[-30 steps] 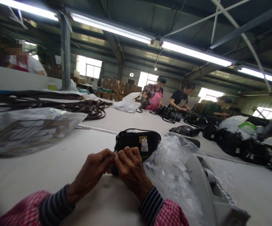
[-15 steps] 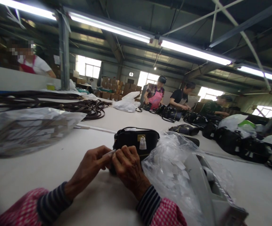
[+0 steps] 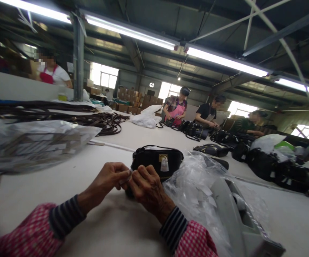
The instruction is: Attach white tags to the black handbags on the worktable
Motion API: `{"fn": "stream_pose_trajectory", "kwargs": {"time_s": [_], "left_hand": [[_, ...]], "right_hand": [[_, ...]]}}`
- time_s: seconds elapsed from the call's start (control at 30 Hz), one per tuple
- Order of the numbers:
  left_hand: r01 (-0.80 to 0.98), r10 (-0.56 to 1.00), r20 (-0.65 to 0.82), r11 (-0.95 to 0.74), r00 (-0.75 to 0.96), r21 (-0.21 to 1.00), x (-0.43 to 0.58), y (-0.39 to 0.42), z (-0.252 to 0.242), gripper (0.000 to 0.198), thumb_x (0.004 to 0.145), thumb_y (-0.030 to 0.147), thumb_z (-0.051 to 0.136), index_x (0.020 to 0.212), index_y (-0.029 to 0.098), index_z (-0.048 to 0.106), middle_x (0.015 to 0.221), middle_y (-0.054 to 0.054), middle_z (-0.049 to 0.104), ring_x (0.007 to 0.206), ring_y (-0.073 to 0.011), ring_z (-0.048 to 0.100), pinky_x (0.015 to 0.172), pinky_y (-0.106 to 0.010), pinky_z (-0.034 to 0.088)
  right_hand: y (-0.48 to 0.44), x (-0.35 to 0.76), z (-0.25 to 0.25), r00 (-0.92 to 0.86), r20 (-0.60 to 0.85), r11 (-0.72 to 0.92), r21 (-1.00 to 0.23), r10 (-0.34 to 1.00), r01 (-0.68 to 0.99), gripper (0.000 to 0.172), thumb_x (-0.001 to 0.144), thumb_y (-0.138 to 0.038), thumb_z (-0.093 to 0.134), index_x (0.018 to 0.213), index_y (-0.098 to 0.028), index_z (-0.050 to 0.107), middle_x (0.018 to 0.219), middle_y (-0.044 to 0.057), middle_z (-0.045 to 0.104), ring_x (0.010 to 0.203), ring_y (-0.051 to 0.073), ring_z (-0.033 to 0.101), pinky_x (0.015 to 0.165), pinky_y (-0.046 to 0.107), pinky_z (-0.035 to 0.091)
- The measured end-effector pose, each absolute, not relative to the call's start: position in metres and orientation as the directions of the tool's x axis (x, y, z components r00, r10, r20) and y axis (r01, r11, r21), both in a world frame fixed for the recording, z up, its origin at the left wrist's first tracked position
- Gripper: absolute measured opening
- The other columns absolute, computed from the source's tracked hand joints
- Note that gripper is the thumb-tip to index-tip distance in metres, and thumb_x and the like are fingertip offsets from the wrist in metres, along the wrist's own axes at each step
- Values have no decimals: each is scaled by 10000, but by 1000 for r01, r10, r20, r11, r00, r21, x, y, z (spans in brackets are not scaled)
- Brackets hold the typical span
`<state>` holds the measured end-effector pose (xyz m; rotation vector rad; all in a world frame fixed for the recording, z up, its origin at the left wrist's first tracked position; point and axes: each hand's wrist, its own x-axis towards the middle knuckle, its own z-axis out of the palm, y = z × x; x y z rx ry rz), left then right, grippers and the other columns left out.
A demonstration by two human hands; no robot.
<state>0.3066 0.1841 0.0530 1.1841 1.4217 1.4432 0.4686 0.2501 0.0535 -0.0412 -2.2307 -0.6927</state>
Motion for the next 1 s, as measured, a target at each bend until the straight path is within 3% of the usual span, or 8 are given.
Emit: {"fn": "stream_pose_trajectory", "kwargs": {"time_s": [0.13,0.33,0.43,0.53,0.63,0.73,0.83,1.0], "left_hand": [[424,914,345,-231,-215,876,307,180,53,264,876,404,569,746,178,616,611,-17,643,557,-185,648,524,-263,444],[645,890,438,-262,-126,718,304,175,48,255,972,386,476,801,213,552,650,9,611,595,-170,604,583,-274,395],[669,874,468,-270,-131,693,305,176,45,244,981,383,467,822,213,538,687,7,598,613,-166,563,604,-281,366],[696,841,525,-302,-127,652,307,178,44,248,987,361,424,792,218,483,685,8,561,596,-160,487,609,-290,335],[703,820,563,-343,-98,623,309,178,42,244,995,331,369,801,218,466,720,-7,565,620,-165,481,629,-298,339],[712,808,581,-350,-98,608,309,179,40,246,995,320,352,807,218,473,723,-12,564,628,-171,493,638,-302,344],[707,805,583,-349,-109,615,308,179,39,251,986,331,363,792,218,474,715,-15,571,618,-173,504,631,-302,350],[547,871,467,-319,-152,774,306,169,38,322,965,488,467,828,221,584,701,-2,633,635,-184,594,630,-283,424]], "right_hand": [[250,469,52,-685,715,855,436,-141,280,206,989,-94,531,822,-129,646,772,46,583,802,198,468,681,374,321],[247,467,48,-654,756,866,333,-8,374,234,1010,-143,515,800,-151,619,772,38,570,782,193,464,709,376,321],[244,465,50,-634,770,866,271,67,420,239,1016,-156,502,805,-167,616,768,37,573,764,198,463,709,378,318],[238,464,59,-643,744,869,183,182,459,125,1009,-170,527,1070,-166,636,849,33,624,800,209,500,725,375,330],[231,466,76,-696,658,878,108,289,467,261,985,-117,544,1230,-197,592,945,18,655,870,201,559,736,345,353],[227,468,93,-751,542,878,50,378,477,234,966,-84,551,1124,-238,630,925,-13,658,874,176,607,669,313,339],[226,465,103,-768,482,851,80,422,518,162,960,-103,554,986,-234,646,871,-16,662,766,170,621,591,314,265],[222,461,93,-710,554,822,76,435,564,127,946,-147,566,844,-200,620,832,17,689,696,174,630,568,311,232]]}}
